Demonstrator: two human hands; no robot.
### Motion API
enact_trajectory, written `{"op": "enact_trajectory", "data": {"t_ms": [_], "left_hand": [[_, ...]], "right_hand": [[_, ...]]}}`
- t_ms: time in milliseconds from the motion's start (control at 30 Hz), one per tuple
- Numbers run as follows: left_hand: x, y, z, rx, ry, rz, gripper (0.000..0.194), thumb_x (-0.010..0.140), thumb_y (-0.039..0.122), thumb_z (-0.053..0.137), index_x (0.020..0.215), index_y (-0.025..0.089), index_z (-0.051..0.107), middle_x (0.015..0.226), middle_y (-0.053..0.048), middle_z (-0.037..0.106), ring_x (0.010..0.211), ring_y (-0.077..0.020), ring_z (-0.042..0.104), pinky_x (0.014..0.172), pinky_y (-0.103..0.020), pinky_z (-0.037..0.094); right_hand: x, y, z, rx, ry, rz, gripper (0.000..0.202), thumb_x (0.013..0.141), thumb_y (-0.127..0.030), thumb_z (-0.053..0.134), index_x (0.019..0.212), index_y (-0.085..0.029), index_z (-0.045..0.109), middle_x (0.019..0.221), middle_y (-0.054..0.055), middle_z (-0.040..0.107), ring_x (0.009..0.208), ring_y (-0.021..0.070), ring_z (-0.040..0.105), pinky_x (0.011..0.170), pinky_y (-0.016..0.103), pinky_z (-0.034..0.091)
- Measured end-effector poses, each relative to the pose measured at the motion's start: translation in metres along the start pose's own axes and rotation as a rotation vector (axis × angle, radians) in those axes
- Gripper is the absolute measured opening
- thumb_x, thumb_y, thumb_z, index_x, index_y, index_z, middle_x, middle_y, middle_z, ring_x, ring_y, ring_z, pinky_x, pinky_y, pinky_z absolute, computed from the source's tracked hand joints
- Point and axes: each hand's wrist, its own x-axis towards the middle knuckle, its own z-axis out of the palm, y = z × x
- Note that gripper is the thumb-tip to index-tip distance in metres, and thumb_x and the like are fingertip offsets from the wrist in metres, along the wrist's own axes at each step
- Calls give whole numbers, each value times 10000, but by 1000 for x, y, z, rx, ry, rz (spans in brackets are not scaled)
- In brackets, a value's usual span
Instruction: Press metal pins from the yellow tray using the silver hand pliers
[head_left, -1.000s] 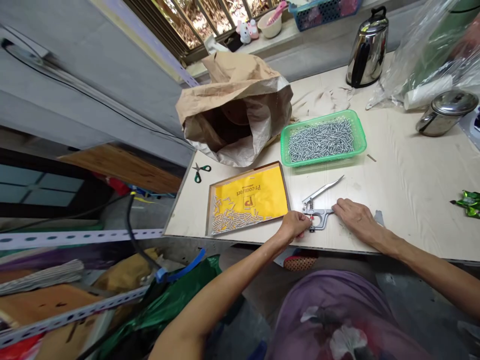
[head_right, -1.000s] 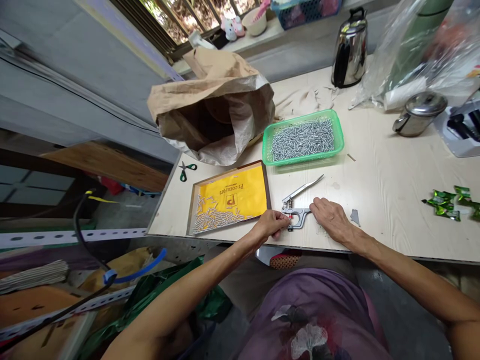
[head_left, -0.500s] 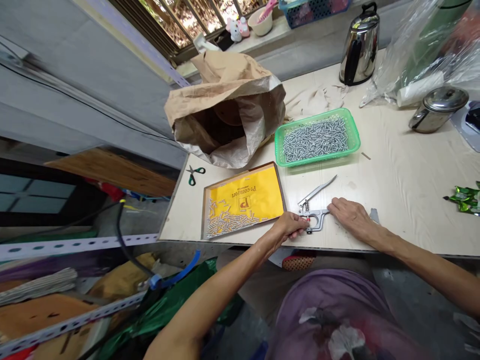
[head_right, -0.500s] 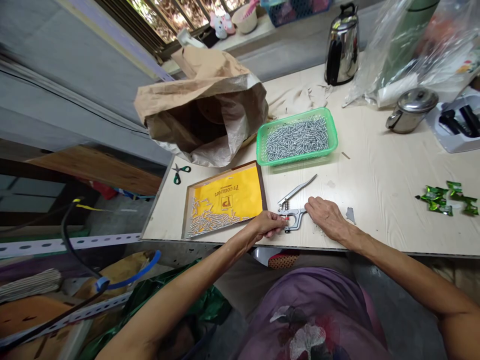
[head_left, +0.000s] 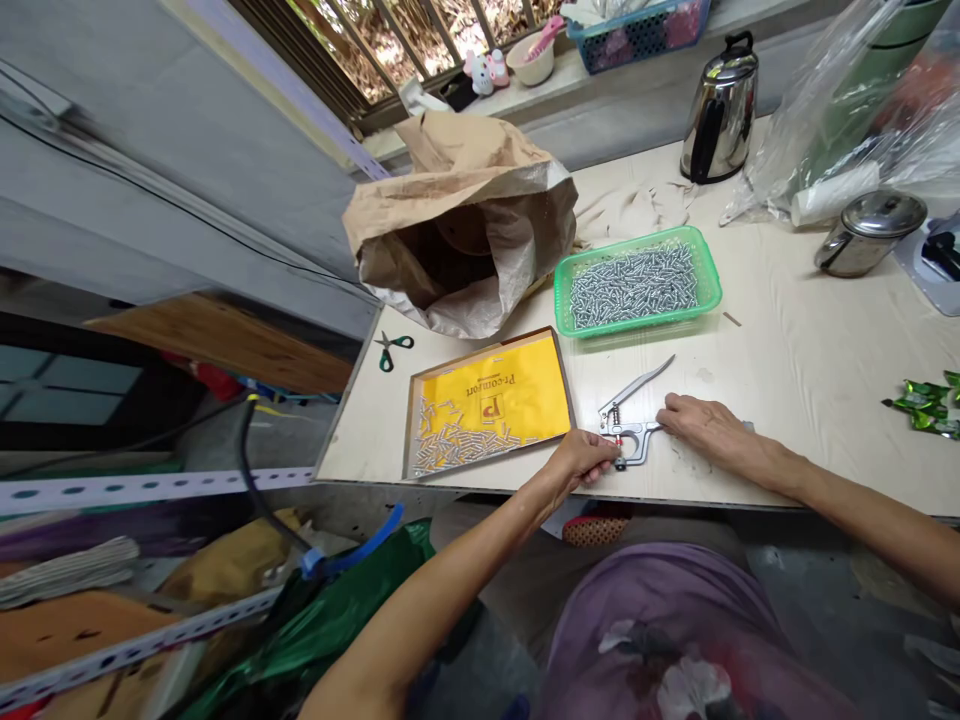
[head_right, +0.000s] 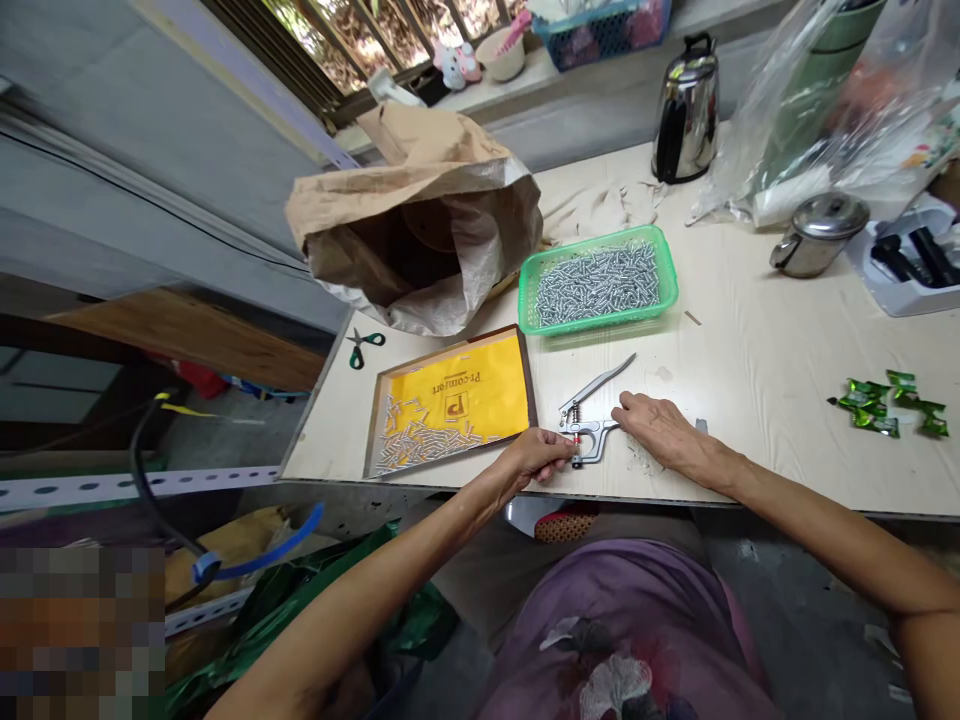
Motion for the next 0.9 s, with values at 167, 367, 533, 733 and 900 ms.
{"op": "enact_trajectory", "data": {"t_ms": [167, 367, 533, 733, 900], "left_hand": [[9, -7, -2, 21, -13, 27, 274, 691, 334, 811, 696, 111, 651, 425, 79, 487, 310, -11, 335, 348, -150, 200], [8, -7, -2, 30, -8, 48, 304, 695, 374, 809, 709, 109, 660, 424, 75, 489, 309, -13, 325, 342, -152, 196], [5, -7, -1, 25, 2, 49, 291, 706, 361, 802, 720, 104, 667, 431, 72, 494, 315, -12, 325, 351, -155, 201], [4, -7, 0, 44, 29, 40, 279, 715, 349, 793, 713, 100, 666, 443, 72, 486, 329, -21, 333, 377, -172, 235], [-10, -16, 5, 245, 193, 192, 234, 863, 312, 644, 772, 99, 681, 546, 27, 550, 443, -69, 467, 461, -197, 351]], "right_hand": [[10, 15, 0, -92, 149, -72, 486, 810, -401, 694, 1229, -187, 570, 1331, 181, 541, 1210, 334, 485, 917, 438, 430], [31, 42, 4, -115, 120, -116, 1027, 614, -564, 805, 1428, -86, 399, 1397, 252, 491, 1308, 402, 418, 1027, 515, 384], [36, 44, -4, -125, 135, -156, 913, 590, -586, 805, 1307, -105, 509, 1232, 202, 590, 1122, 350, 529, 920, 447, 431], [28, 31, -10, -173, 132, -100, 583, 671, -503, 793, 1103, -158, 608, 1080, 127, 637, 976, 290, 543, 819, 392, 410], [20, 27, -9, -143, 159, -96, 459, 735, -421, 780, 1065, -152, 611, 1044, 119, 645, 956, 268, 538, 818, 365, 390]]}}
